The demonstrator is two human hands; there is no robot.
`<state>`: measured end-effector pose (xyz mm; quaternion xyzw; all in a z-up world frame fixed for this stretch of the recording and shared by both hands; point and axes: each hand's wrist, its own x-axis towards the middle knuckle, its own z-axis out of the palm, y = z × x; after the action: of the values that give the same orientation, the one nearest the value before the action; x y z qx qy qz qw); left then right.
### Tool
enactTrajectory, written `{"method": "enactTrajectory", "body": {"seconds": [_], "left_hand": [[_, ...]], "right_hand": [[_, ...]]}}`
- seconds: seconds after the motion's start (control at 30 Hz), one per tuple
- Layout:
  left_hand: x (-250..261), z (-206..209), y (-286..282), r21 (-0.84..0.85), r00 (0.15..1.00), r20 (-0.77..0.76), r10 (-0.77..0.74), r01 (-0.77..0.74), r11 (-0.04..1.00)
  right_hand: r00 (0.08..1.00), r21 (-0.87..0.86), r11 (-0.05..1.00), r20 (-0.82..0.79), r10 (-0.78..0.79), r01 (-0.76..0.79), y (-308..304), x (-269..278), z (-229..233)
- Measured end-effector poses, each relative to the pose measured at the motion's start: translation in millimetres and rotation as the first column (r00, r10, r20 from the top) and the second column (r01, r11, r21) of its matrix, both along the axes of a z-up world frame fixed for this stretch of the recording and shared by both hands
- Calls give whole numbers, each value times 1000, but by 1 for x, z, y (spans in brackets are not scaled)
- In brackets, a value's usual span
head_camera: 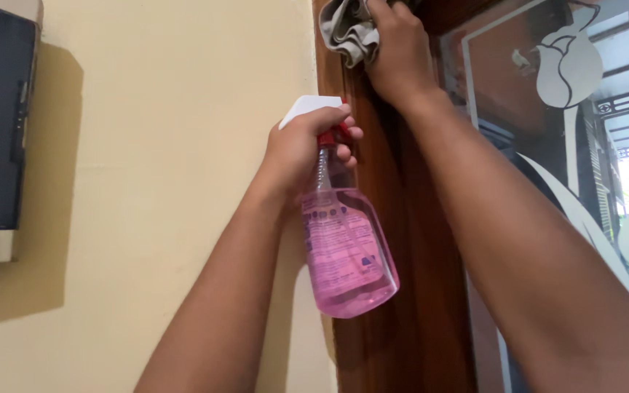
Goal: The person sprays liquid from a bottle onto a wooden door frame and glass panel, then wipes the surfaces with a cloth.
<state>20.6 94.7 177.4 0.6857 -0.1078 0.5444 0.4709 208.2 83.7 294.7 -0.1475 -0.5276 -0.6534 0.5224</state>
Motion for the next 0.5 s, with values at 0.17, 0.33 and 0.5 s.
{"method": "enactTrajectory", "body": {"seconds": [0.17, 0.33, 0.5], "left_hand": [[-3, -5, -4, 4, 1000, -11, 3, -3, 1000], [-6, -8, -9, -24, 999, -19, 39, -40, 999], [-6, -8, -10, -46, 998, -24, 59, -60, 997]], "right_hand": [[971, -99, 974, -102, -215, 205, -19, -2, -10], [872, -208, 868, -107, -478, 451, -43, 4, -19], [793, 175, 791, 73, -605, 587, -50, 32, -15]]}}
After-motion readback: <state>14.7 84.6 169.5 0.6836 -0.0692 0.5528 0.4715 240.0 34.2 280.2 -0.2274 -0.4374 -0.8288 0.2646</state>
